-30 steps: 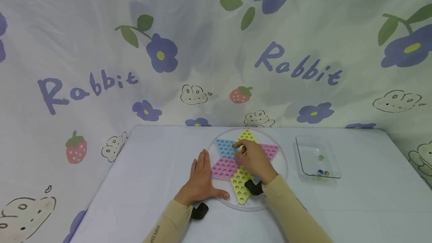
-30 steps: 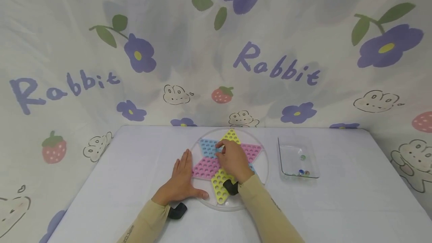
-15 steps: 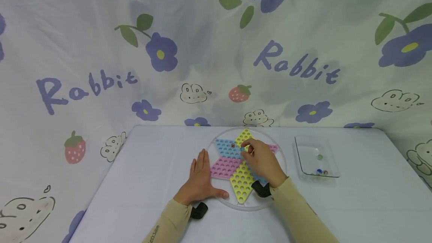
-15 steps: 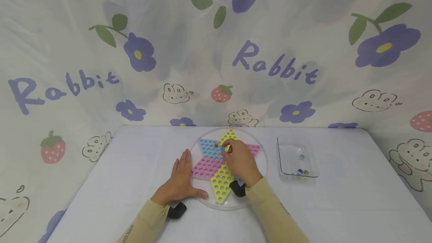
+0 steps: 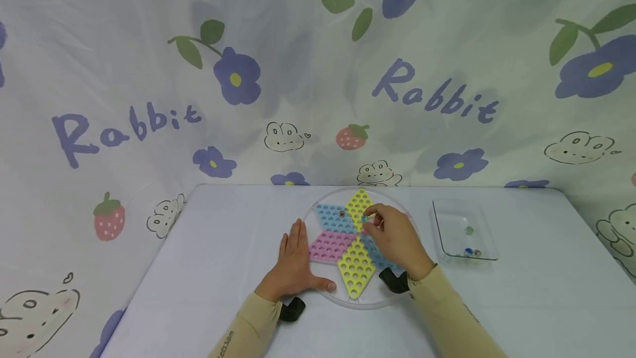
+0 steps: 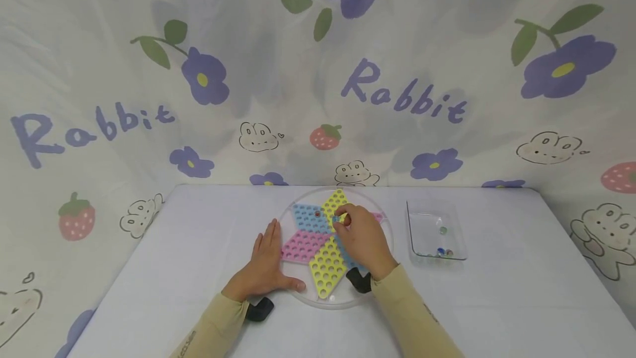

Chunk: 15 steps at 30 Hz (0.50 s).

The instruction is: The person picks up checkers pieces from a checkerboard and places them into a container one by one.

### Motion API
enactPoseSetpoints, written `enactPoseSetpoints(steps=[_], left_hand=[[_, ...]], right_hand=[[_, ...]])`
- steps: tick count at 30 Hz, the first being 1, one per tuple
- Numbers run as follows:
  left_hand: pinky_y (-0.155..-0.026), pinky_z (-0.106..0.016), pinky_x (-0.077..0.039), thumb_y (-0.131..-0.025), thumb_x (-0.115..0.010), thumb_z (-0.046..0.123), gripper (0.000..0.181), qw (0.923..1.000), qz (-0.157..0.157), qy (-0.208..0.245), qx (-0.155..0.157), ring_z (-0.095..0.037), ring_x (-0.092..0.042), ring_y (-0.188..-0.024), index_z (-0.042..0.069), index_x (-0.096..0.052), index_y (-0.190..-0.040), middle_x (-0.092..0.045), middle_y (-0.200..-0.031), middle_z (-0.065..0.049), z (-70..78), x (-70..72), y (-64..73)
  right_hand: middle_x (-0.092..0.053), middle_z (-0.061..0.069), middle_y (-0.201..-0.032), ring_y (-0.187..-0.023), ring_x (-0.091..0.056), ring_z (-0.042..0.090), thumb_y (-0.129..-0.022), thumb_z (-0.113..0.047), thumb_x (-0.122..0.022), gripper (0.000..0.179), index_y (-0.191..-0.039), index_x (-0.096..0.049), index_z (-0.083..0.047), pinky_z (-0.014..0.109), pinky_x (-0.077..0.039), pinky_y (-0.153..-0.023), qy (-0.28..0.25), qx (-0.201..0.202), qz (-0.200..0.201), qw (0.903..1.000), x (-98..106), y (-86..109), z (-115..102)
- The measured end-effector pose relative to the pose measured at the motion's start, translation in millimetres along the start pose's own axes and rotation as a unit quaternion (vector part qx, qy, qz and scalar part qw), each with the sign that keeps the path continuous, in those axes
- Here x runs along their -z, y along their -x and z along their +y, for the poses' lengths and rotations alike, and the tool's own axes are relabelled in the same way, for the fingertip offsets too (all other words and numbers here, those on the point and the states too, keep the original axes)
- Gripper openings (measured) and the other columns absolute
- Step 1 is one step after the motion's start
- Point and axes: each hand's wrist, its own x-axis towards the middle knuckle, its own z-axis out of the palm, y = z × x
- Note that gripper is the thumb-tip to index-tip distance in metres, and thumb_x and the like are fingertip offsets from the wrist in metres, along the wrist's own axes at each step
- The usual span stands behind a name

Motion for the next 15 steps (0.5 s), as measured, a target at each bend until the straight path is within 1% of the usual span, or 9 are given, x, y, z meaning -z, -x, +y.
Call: enactPoseSetpoints(steps=[5, 11, 15], left_hand=[[-0.111, -0.050, -0.001, -0.045, -0.068, 0.080, 0.151, 1.0000, 0.001, -0.001, 0.000, -0.032, 0.003, -0.140, -0.006, 0.006, -0.145, 0.006, -0.153, -0.022, 1.2, 1.0, -0.2], [-0.111, -0.051, -0.001, -0.045, -0.070, 0.079, 0.151, 1.0000, 0.003, 0.006, 0.001, -0.032, 0.003, -0.140, -0.006, 0.005, -0.145, 0.006, -0.152, -0.022, 3.3, 1.4, -0.5], [-0.110, -0.052, -0.002, -0.045, -0.071, 0.078, 0.151, 1.0000, 0.002, 0.006, 0.003, -0.033, 0.002, -0.140, -0.007, 0.004, -0.145, 0.005, -0.152, -0.023, 4.8, 1.9, -0.4]], right_hand=[[-0.052, 0.000, -0.077, -0.064, -0.046, 0.014, -0.087, -0.020, -0.065, 0.022, -0.106, -0.063, -0.010, 0.029, -0.040, -0.057, 0.001, 0.003, 0.005, 1.0000, 5, 1.4, 2], [-0.050, -0.001, -0.073, -0.060, -0.045, 0.014, -0.086, -0.019, -0.066, 0.021, -0.105, -0.063, -0.010, 0.027, -0.039, -0.051, -0.003, 0.008, 0.013, 0.9999, 11, 5.3, 6], [-0.050, -0.001, -0.073, -0.060, -0.044, 0.014, -0.087, -0.020, -0.065, 0.020, -0.104, -0.064, -0.010, 0.027, -0.039, -0.052, 0.001, 0.011, 0.023, 0.9997, 15, 8.7, 8]])
